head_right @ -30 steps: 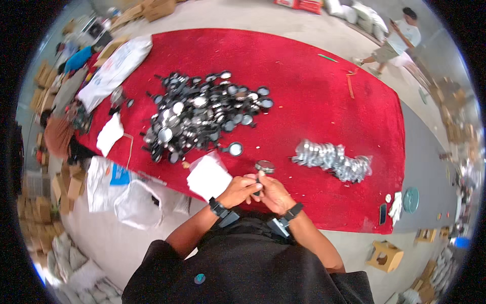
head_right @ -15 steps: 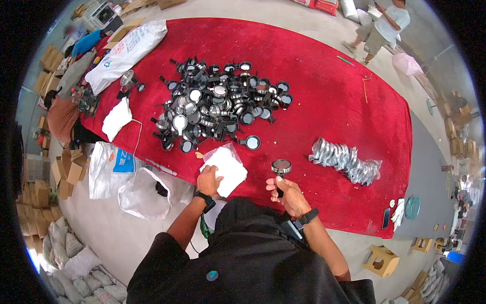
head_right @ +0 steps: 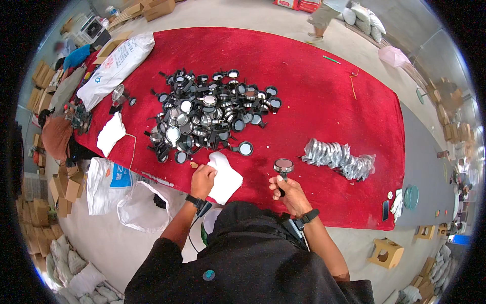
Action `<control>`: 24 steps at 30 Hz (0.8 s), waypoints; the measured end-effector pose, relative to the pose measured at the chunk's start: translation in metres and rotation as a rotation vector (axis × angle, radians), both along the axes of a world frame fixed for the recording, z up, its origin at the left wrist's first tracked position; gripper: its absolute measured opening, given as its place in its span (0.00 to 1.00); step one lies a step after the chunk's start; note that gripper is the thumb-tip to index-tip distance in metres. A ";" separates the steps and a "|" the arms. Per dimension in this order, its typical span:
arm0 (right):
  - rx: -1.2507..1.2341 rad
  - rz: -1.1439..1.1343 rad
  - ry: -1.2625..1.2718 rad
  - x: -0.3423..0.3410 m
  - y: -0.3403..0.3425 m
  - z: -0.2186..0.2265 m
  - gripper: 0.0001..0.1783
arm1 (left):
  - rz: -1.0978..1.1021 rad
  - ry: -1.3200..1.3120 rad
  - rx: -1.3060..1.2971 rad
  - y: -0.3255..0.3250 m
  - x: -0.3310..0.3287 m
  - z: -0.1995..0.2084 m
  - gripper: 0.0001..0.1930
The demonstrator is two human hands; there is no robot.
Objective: Packing small circular components into plastic bags in a manufacturing setting.
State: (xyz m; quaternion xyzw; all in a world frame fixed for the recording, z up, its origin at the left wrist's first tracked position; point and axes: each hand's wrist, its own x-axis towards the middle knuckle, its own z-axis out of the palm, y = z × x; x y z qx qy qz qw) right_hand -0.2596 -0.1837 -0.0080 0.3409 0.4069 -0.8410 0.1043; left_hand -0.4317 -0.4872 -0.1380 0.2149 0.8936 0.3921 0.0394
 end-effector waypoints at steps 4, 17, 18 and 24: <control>0.129 0.108 0.073 -0.019 -0.009 0.005 0.19 | -0.037 -0.600 0.461 0.015 -0.006 0.052 0.10; 0.168 0.117 0.188 -0.039 -0.006 0.017 0.34 | -0.285 -1.148 1.255 0.058 -0.001 0.147 0.21; 0.165 0.116 0.188 -0.040 -0.011 0.031 0.34 | -0.291 -1.149 1.215 0.060 -0.001 0.145 0.21; 0.044 -0.035 0.356 -0.047 -0.017 0.043 0.17 | -0.375 -1.124 1.025 0.068 0.020 0.134 0.16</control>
